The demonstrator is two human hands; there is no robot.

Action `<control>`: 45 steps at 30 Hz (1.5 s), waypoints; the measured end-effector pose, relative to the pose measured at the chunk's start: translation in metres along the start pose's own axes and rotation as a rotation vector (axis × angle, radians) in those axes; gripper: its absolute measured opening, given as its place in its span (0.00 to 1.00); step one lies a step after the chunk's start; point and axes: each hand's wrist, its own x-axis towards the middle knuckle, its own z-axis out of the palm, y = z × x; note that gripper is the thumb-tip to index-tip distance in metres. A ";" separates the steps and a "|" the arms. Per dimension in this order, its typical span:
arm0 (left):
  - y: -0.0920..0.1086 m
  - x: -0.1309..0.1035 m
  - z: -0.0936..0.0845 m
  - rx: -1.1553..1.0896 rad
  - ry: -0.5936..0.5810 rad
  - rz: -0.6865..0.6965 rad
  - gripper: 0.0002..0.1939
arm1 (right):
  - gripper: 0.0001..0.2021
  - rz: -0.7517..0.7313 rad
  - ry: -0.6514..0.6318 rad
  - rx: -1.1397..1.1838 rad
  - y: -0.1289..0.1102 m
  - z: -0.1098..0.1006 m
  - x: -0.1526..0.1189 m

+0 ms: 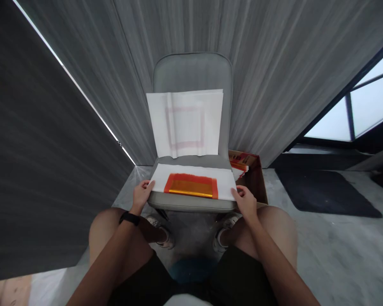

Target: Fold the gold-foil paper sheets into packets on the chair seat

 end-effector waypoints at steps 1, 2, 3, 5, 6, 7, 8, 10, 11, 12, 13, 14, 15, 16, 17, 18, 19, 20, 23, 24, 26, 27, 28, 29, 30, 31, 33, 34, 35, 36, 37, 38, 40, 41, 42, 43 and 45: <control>0.001 0.000 0.000 0.014 0.006 -0.003 0.23 | 0.35 -0.037 0.032 -0.060 -0.001 0.000 0.001; 0.003 0.000 0.001 0.030 0.011 -0.005 0.21 | 0.34 -0.097 0.083 -0.123 -0.003 0.000 0.000; 0.004 0.001 0.001 0.048 0.016 -0.007 0.19 | 0.32 -0.178 0.146 -0.181 -0.009 0.000 -0.002; 0.005 0.001 0.002 0.086 0.022 -0.011 0.16 | 0.26 -0.383 0.263 -0.269 -0.027 0.006 -0.010; 0.005 0.001 0.002 0.104 0.024 -0.013 0.15 | 0.23 -0.492 0.290 -0.297 -0.039 0.012 -0.017; 0.006 0.002 0.003 0.120 0.025 -0.014 0.14 | 0.21 -0.591 0.271 -0.312 -0.052 0.021 -0.024; 0.006 0.002 0.003 0.135 0.027 -0.015 0.13 | 0.19 -0.681 0.211 -0.325 -0.065 0.032 -0.033; 0.007 0.002 0.004 0.159 0.028 -0.016 0.13 | 0.19 -0.826 0.045 -0.382 -0.088 0.060 -0.052; 0.007 0.002 0.004 0.168 0.028 -0.016 0.13 | 0.20 -0.870 -0.028 -0.418 -0.097 0.075 -0.061; 0.007 0.002 0.004 0.177 0.027 -0.016 0.12 | 0.21 -0.894 -0.078 -0.447 -0.103 0.090 -0.068; 0.007 0.002 0.004 0.184 0.024 -0.015 0.12 | 0.21 -0.904 -0.114 -0.473 -0.106 0.104 -0.074; 0.007 0.002 0.004 0.189 0.021 -0.016 0.12 | 0.22 -0.910 -0.137 -0.494 -0.106 0.115 -0.078; 0.007 0.001 0.003 0.192 0.018 -0.016 0.12 | 0.22 -0.912 -0.150 -0.507 -0.105 0.125 -0.081; 0.007 0.001 0.003 0.193 0.016 -0.015 0.12 | 0.22 -0.914 -0.156 -0.516 -0.102 0.132 -0.083; 0.006 0.001 0.002 0.193 0.014 -0.013 0.12 | 0.23 -0.917 -0.159 -0.520 -0.098 0.137 -0.084; 0.006 0.000 0.002 0.191 0.014 -0.009 0.12 | 0.23 -0.919 -0.157 -0.521 -0.094 0.141 -0.083; 0.006 0.000 0.002 0.188 0.013 -0.003 0.12 | 0.23 -0.921 -0.154 -0.520 -0.090 0.144 -0.082; 0.006 0.000 0.001 0.186 0.013 0.004 0.12 | 0.23 -0.923 -0.149 -0.519 -0.086 0.145 -0.082; 0.008 -0.001 0.001 0.186 0.009 0.014 0.12 | 0.23 -0.924 -0.149 -0.502 -0.082 0.146 -0.080; 0.009 -0.001 0.000 0.190 0.004 0.013 0.11 | 0.24 -0.918 -0.160 -0.489 -0.082 0.144 -0.080; 0.011 0.000 0.000 0.201 -0.006 0.007 0.11 | 0.25 -0.875 -0.181 -0.449 -0.084 0.135 -0.078; 0.011 0.000 -0.001 0.208 -0.010 0.001 0.11 | 0.25 -0.830 -0.178 -0.424 -0.084 0.128 -0.076; 0.010 0.001 0.000 0.215 -0.013 -0.007 0.12 | 0.26 -0.770 -0.143 -0.392 -0.082 0.120 -0.072; 0.010 0.002 0.000 0.223 -0.015 -0.016 0.13 | 0.28 -0.690 -0.079 -0.360 -0.079 0.110 -0.068; 0.008 0.003 0.001 0.228 -0.016 -0.022 0.13 | 0.30 -0.590 0.015 -0.322 -0.073 0.099 -0.062; 0.007 0.003 0.001 0.231 -0.015 -0.022 0.14 | 0.33 -0.473 0.130 -0.275 -0.066 0.088 -0.056; 0.005 0.004 0.002 0.223 -0.012 -0.009 0.13 | 0.35 -0.184 0.315 -0.146 -0.048 0.066 -0.044; 0.004 0.004 0.002 0.210 -0.007 0.000 0.13 | 0.34 -0.034 0.338 -0.060 -0.039 0.057 -0.039; 0.003 0.004 0.002 0.193 -0.002 0.009 0.13 | 0.33 0.103 0.339 0.040 -0.031 0.049 -0.036; 0.002 0.004 0.002 0.176 0.000 0.015 0.13 | 0.32 0.219 0.324 0.147 -0.025 0.043 -0.034; 0.002 0.004 0.002 0.159 0.002 0.020 0.13 | 0.32 0.306 0.312 0.252 -0.020 0.039 -0.032; 0.001 0.004 0.002 0.147 0.007 0.022 0.14 | 0.33 0.367 0.311 0.345 -0.017 0.037 -0.032; 0.000 0.005 0.003 0.131 0.019 0.015 0.14 | 0.33 0.428 0.314 0.467 -0.016 0.035 -0.033; 0.000 0.005 0.003 0.122 0.021 0.008 0.13 | 0.33 0.440 0.299 0.496 -0.016 0.034 -0.034; 0.000 0.005 0.003 0.112 0.024 -0.002 0.13 | 0.32 0.440 0.270 0.509 -0.017 0.033 -0.034; 0.000 0.005 0.004 0.101 0.026 -0.010 0.13 | 0.31 0.431 0.234 0.511 -0.017 0.033 -0.035; 0.001 0.005 0.004 0.091 0.028 -0.019 0.13 | 0.30 0.398 0.185 0.506 -0.017 0.032 -0.034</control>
